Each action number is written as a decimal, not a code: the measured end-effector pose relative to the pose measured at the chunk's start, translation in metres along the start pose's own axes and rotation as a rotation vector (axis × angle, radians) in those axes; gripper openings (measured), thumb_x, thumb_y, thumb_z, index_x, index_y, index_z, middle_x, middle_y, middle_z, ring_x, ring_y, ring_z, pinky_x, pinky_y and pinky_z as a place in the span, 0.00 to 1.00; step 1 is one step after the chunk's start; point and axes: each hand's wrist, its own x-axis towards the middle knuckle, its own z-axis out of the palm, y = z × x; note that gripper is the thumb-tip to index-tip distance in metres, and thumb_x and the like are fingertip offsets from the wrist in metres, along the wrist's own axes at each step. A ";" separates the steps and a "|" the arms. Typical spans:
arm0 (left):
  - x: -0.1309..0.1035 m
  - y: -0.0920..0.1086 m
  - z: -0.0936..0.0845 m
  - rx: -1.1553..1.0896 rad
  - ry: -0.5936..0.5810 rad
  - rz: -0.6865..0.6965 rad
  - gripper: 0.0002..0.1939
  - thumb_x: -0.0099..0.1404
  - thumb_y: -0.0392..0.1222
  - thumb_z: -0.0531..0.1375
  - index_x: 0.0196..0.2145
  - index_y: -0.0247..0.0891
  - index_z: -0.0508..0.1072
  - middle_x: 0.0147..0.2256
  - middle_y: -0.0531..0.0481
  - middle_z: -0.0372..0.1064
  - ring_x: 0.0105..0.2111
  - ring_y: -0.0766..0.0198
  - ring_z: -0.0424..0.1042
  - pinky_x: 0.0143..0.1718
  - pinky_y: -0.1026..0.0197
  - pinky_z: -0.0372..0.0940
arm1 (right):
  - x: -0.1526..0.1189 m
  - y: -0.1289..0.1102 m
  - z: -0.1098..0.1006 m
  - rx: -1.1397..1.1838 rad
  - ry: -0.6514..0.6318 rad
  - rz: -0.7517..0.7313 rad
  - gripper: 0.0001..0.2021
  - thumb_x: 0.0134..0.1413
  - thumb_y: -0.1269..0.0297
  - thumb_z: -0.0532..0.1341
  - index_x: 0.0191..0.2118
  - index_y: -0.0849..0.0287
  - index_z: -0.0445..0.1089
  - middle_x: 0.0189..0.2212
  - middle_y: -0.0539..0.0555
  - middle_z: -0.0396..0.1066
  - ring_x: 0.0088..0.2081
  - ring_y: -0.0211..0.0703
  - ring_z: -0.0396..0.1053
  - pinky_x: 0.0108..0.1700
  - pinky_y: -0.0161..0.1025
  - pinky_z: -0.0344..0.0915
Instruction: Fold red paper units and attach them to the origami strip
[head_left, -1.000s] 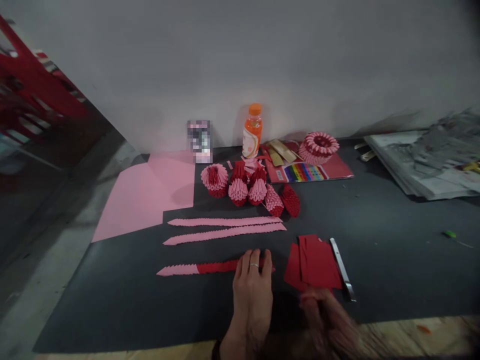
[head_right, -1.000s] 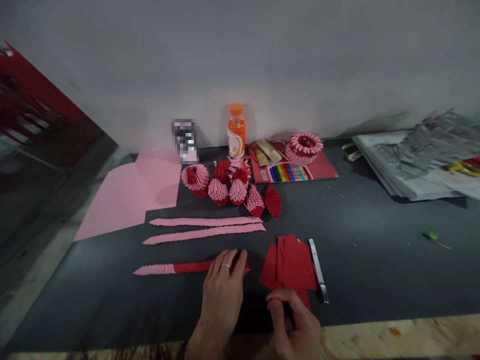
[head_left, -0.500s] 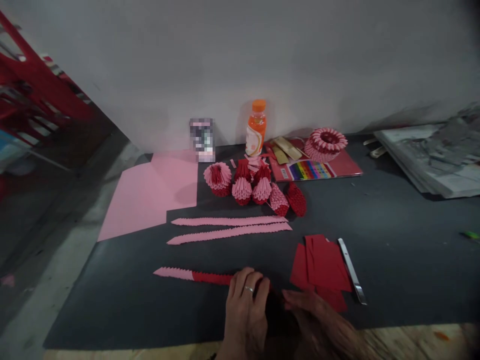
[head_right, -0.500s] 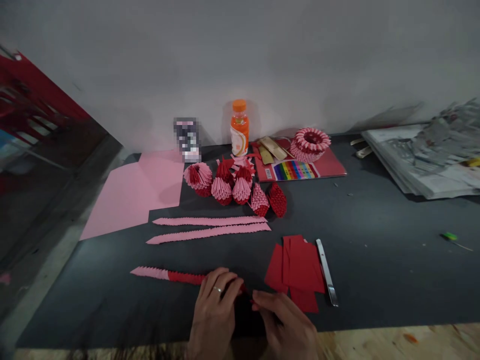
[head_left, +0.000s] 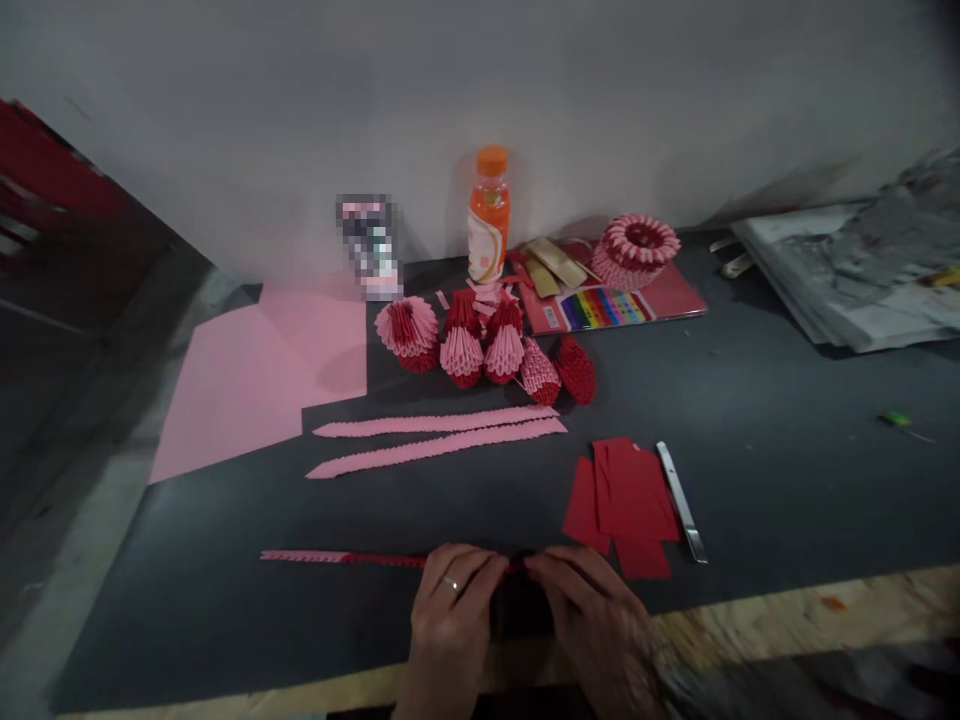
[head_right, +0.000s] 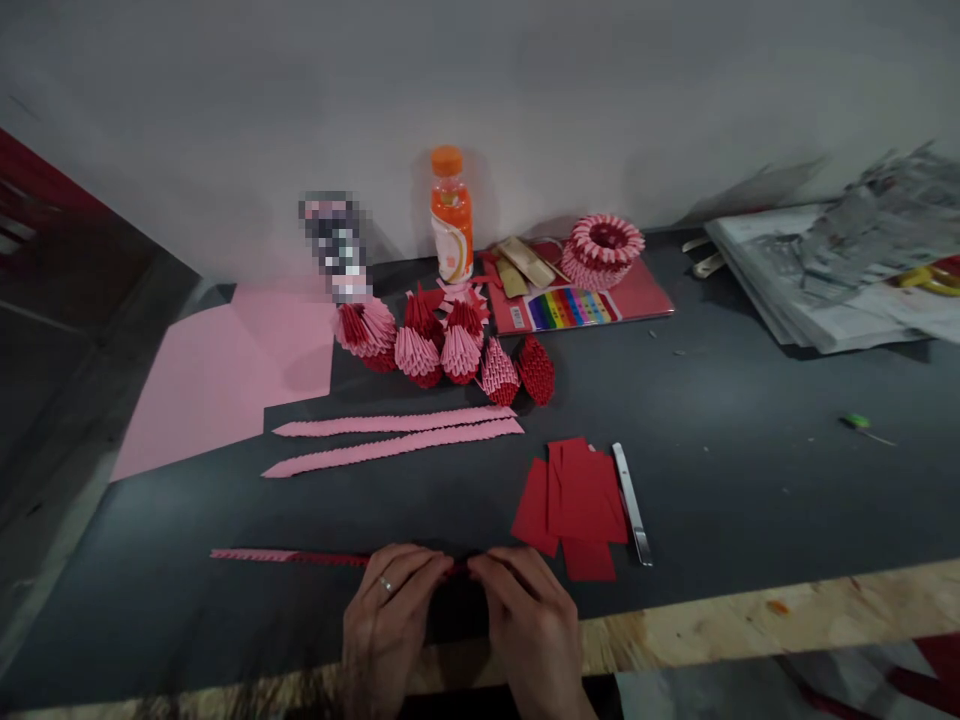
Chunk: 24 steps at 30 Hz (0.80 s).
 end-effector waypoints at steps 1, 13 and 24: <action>-0.001 0.000 0.000 -0.002 -0.008 -0.007 0.14 0.81 0.33 0.59 0.45 0.43 0.86 0.38 0.51 0.88 0.39 0.57 0.87 0.42 0.56 0.86 | 0.000 0.000 -0.001 -0.024 -0.009 -0.014 0.16 0.75 0.69 0.61 0.42 0.41 0.84 0.35 0.43 0.87 0.34 0.40 0.85 0.39 0.38 0.84; 0.001 0.002 -0.001 -0.019 -0.024 -0.026 0.15 0.80 0.32 0.59 0.46 0.44 0.86 0.38 0.52 0.88 0.39 0.59 0.86 0.44 0.59 0.85 | 0.008 -0.005 -0.005 -0.194 -0.046 -0.130 0.19 0.67 0.79 0.59 0.43 0.45 0.82 0.36 0.46 0.88 0.33 0.42 0.86 0.40 0.37 0.87; 0.003 0.005 -0.003 -0.036 -0.017 -0.037 0.16 0.78 0.28 0.60 0.46 0.45 0.86 0.37 0.50 0.89 0.38 0.57 0.87 0.43 0.57 0.87 | 0.002 0.002 0.000 -0.259 -0.070 -0.185 0.21 0.66 0.81 0.57 0.46 0.47 0.82 0.38 0.49 0.88 0.36 0.45 0.86 0.42 0.42 0.87</action>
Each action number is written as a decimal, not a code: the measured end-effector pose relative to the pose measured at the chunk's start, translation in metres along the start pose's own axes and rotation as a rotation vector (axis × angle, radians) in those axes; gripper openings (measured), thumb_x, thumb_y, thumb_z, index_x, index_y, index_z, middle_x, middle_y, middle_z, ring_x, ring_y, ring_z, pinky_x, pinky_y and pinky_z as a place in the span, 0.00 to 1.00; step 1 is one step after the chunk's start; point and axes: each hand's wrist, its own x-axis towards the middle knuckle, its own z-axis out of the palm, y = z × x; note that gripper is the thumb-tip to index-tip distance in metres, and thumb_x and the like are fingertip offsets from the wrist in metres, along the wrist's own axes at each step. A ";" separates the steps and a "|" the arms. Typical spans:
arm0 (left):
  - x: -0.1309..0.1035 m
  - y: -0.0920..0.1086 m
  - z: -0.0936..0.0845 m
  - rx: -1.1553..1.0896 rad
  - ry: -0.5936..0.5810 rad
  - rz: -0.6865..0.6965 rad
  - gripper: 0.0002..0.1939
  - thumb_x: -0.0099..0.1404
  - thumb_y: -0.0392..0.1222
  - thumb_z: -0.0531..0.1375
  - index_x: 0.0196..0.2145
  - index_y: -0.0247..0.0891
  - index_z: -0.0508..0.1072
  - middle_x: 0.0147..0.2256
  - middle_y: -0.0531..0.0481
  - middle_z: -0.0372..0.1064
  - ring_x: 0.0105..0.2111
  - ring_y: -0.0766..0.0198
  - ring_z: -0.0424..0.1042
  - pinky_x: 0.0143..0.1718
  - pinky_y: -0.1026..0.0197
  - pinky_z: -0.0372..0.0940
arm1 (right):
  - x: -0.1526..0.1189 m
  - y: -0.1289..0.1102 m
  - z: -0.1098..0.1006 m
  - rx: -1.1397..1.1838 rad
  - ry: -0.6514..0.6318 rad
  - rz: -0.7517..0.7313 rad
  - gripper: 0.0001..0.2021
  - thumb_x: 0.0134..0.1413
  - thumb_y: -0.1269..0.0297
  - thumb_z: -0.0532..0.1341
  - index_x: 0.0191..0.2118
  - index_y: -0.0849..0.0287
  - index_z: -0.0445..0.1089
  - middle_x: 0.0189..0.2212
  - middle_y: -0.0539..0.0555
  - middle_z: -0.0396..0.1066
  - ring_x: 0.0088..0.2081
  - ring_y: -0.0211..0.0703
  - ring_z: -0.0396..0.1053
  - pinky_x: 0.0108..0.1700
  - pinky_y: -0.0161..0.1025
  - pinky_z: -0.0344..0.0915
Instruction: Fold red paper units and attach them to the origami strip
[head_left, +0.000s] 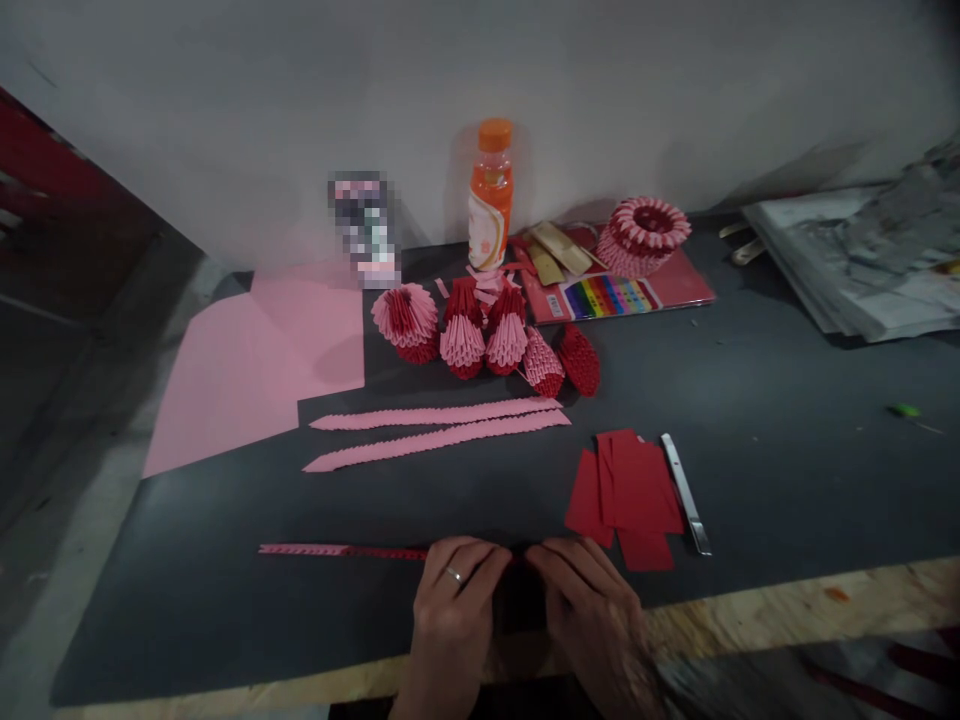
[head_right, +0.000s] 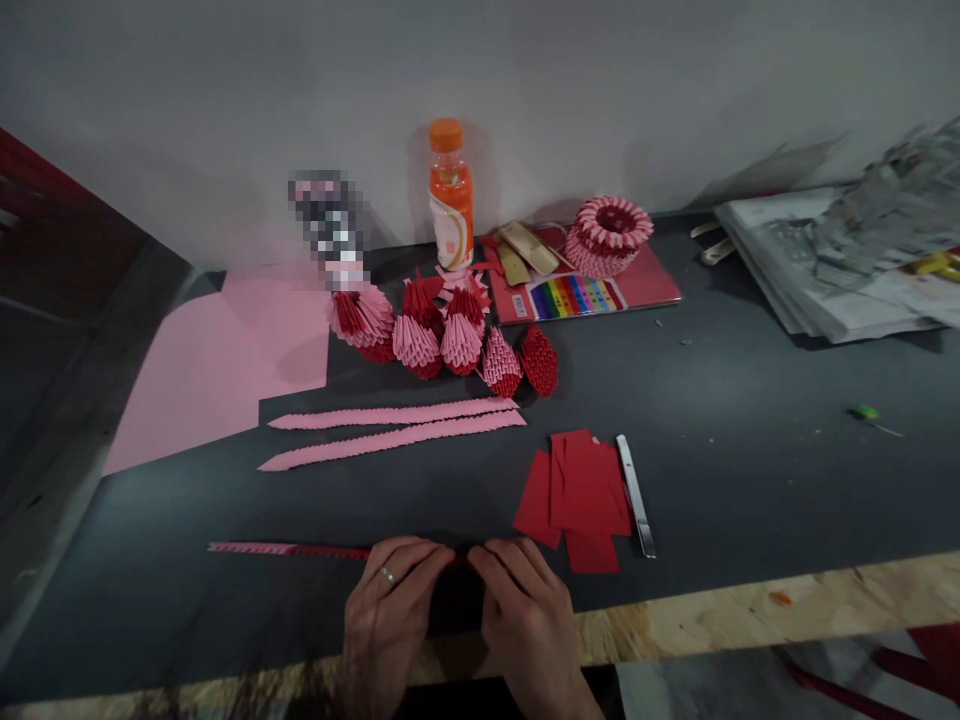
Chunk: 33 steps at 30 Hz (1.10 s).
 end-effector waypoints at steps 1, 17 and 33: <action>0.000 0.001 0.000 -0.004 -0.003 -0.005 0.16 0.77 0.27 0.61 0.46 0.45 0.86 0.37 0.50 0.89 0.38 0.56 0.88 0.43 0.56 0.87 | 0.000 0.001 0.000 -0.001 -0.004 -0.008 0.21 0.66 0.80 0.57 0.46 0.47 0.82 0.38 0.49 0.88 0.36 0.45 0.86 0.42 0.41 0.87; 0.000 -0.003 0.001 0.017 -0.004 0.034 0.17 0.75 0.25 0.60 0.46 0.43 0.86 0.38 0.51 0.89 0.38 0.57 0.87 0.42 0.57 0.87 | -0.006 0.006 0.005 -0.035 -0.044 -0.024 0.25 0.59 0.83 0.59 0.49 0.45 0.83 0.41 0.47 0.89 0.39 0.45 0.86 0.47 0.42 0.86; -0.005 -0.002 0.001 0.018 -0.006 0.002 0.19 0.76 0.26 0.59 0.48 0.45 0.86 0.40 0.52 0.90 0.40 0.58 0.87 0.45 0.57 0.86 | -0.011 0.006 -0.002 0.015 -0.087 -0.013 0.23 0.65 0.77 0.61 0.52 0.41 0.85 0.40 0.48 0.90 0.38 0.47 0.88 0.42 0.42 0.88</action>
